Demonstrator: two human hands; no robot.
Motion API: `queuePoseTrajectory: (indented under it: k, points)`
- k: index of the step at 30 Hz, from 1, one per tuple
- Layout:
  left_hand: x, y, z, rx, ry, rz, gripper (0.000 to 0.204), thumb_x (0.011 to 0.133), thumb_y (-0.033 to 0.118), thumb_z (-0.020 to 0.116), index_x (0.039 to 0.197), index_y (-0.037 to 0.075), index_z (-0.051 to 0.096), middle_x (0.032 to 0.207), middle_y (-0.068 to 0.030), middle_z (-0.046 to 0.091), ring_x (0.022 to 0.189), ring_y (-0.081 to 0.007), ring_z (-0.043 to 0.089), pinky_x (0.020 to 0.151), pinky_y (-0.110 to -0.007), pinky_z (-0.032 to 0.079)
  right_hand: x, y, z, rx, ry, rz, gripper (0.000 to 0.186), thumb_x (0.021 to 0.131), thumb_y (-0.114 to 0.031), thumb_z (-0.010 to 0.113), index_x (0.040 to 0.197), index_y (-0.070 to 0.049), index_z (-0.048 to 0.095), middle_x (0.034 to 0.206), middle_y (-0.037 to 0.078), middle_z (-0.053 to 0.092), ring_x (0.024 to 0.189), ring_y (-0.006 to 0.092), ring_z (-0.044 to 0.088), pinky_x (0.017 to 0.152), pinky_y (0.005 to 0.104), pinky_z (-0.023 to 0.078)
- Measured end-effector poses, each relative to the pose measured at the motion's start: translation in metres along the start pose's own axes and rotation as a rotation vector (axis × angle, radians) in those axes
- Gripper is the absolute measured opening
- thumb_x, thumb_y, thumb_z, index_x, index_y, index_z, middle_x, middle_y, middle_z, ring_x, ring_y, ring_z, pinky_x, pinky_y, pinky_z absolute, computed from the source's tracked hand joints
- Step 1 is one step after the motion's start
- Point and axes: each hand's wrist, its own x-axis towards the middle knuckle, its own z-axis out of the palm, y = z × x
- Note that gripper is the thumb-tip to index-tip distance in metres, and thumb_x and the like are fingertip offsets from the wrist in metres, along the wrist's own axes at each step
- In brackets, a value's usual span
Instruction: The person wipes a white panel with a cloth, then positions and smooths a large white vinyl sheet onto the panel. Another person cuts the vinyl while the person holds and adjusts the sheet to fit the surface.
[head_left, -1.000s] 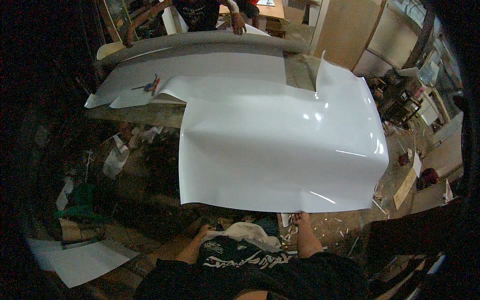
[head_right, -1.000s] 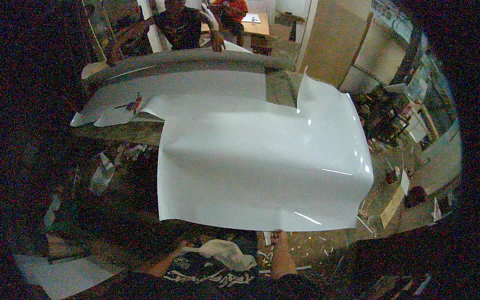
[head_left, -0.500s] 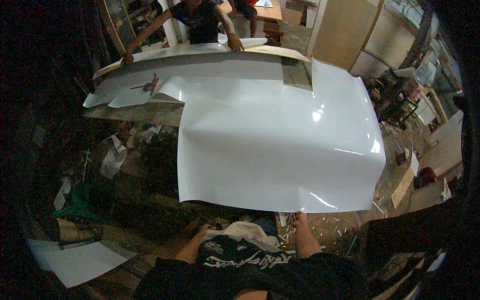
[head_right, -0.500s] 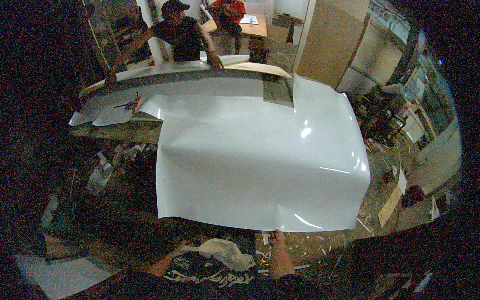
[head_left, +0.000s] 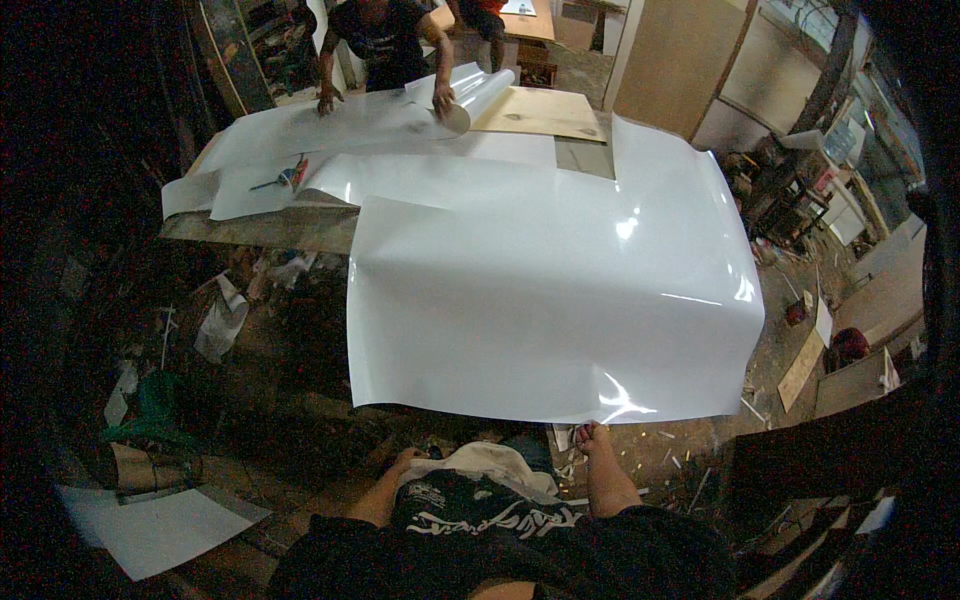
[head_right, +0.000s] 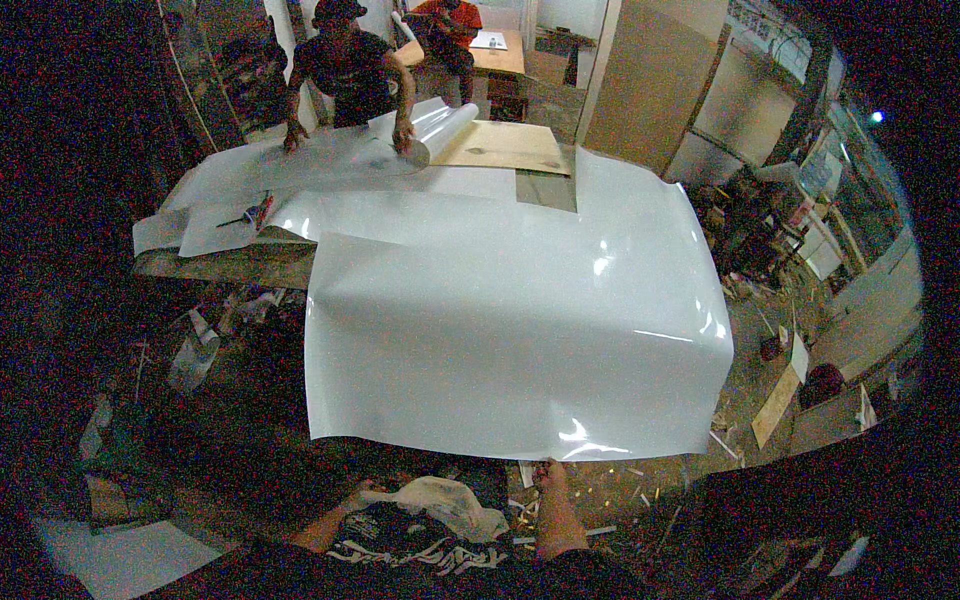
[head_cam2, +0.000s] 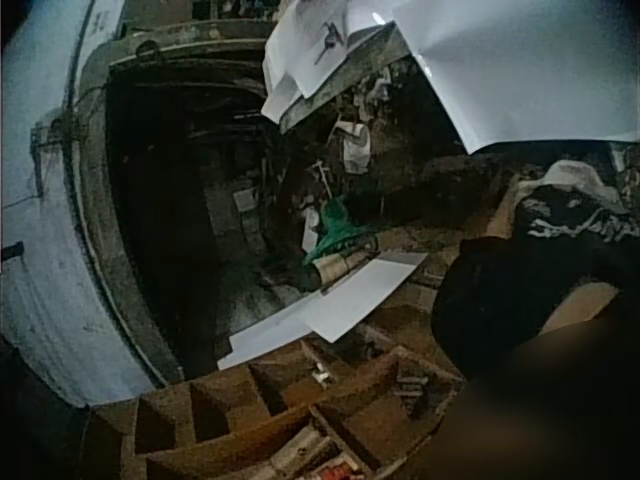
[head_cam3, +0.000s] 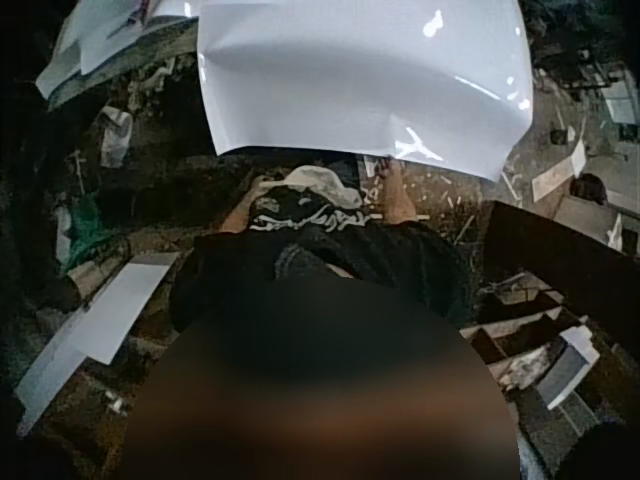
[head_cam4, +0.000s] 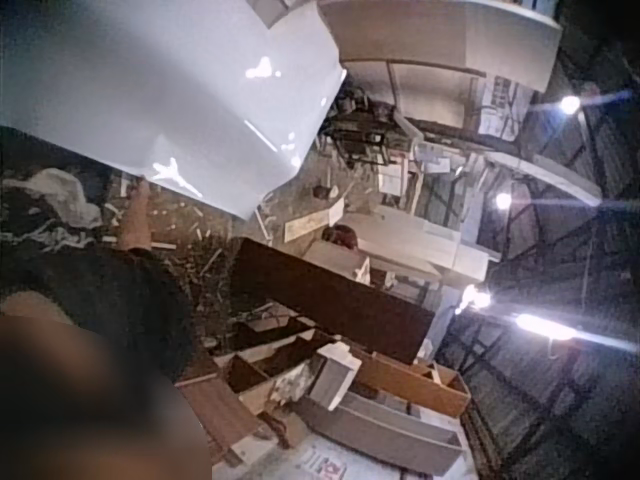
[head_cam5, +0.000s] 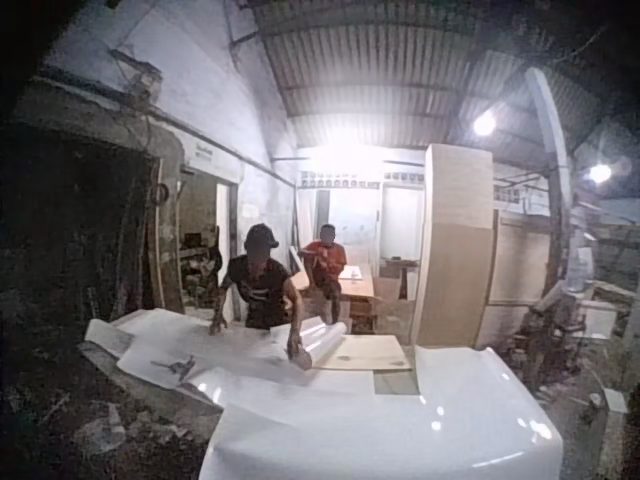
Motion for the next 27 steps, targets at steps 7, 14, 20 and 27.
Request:
queuePoseTrajectory:
  k: [7, 14, 20, 27]
  points:
    - [0.000, -0.006, -0.001, -0.087, -0.014, 0.054, 0.034, 0.101, 0.029, 0.067, 0.129, 0.009, 0.066, 0.153, -0.0140, 0.047, 0.139, -0.0342, 0.047, 0.116, -0.051, 0.039, -0.047, -0.003, 0.015, -0.022, -0.106, 0.003, 0.041, 0.101, -0.034, 0.053, 0.065, -0.020, 0.041, 0.054, -0.002, 0.032, 0.048, 0.0183, 0.036, 0.045, 0.0357, 0.029]
    - [0.003, -0.013, -0.001, -0.401, -0.063, 0.009, 0.036, 0.103, 0.035, 0.065, 0.126, 0.008, 0.066, 0.153, -0.0154, 0.046, 0.137, -0.0347, 0.049, 0.114, -0.052, 0.040, -0.060, 0.000, 0.017, -0.022, -0.010, 0.040, 0.040, 0.100, -0.037, 0.057, 0.065, -0.021, 0.048, 0.055, -0.003, 0.041, 0.051, 0.0183, 0.045, 0.048, 0.0358, 0.033]
    - [0.007, -0.012, 0.001, -0.191, -0.032, -0.075, 0.048, 0.097, 0.044, 0.068, 0.129, 0.008, 0.063, 0.153, -0.0175, 0.046, 0.136, -0.0357, 0.049, 0.114, -0.053, 0.040, -0.055, 0.005, -0.003, -0.167, -0.073, -0.015, 0.039, 0.099, -0.038, 0.059, 0.066, -0.022, 0.050, 0.058, -0.003, 0.046, 0.057, 0.0177, 0.051, 0.057, 0.0410, 0.040]
    - [0.001, -0.003, 0.004, -0.121, -0.036, -0.090, 0.056, 0.094, 0.048, 0.070, 0.132, 0.009, 0.059, 0.154, -0.0188, 0.045, 0.136, -0.0366, 0.048, 0.114, -0.053, 0.040, -0.032, 0.005, -0.014, -0.057, 0.002, 0.057, 0.038, 0.099, -0.035, 0.058, 0.066, -0.020, 0.048, 0.059, -0.003, 0.043, 0.057, 0.0181, 0.050, 0.060, 0.0440, 0.043]
